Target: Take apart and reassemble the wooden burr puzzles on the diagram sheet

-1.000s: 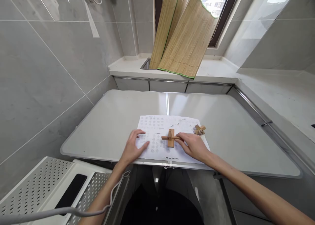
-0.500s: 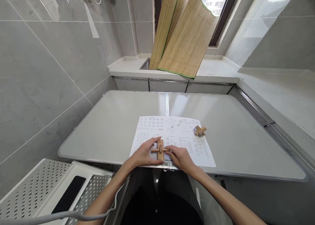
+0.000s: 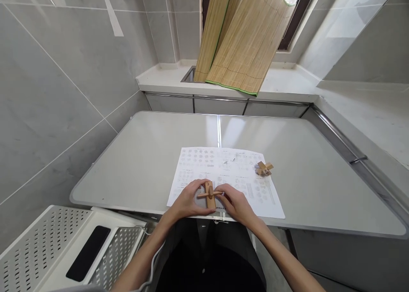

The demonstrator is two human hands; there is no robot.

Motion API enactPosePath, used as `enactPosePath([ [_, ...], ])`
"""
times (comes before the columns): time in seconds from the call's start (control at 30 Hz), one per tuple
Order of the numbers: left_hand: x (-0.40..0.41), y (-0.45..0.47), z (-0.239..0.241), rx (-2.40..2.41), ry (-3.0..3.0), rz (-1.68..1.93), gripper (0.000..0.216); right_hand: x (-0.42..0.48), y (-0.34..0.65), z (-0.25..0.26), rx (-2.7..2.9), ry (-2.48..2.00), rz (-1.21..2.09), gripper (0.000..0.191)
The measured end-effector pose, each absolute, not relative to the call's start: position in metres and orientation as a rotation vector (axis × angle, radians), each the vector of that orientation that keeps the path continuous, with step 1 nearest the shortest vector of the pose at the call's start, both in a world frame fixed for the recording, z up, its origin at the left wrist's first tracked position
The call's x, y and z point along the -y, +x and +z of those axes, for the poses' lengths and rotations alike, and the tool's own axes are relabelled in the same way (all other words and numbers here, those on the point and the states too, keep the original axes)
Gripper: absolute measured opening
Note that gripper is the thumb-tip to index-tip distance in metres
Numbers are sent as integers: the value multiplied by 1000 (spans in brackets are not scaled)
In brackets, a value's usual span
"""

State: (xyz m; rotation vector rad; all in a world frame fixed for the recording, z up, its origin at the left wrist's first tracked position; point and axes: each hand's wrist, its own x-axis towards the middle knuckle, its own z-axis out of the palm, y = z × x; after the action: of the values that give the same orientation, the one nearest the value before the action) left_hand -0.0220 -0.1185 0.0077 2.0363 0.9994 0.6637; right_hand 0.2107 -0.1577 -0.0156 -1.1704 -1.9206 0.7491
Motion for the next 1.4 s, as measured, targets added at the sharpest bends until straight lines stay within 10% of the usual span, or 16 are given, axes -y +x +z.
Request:
enactPosePath([
  [1.4,119,-22,6,-1004,2015,729,87,159,221,-10,1877,-1139,1084,28],
])
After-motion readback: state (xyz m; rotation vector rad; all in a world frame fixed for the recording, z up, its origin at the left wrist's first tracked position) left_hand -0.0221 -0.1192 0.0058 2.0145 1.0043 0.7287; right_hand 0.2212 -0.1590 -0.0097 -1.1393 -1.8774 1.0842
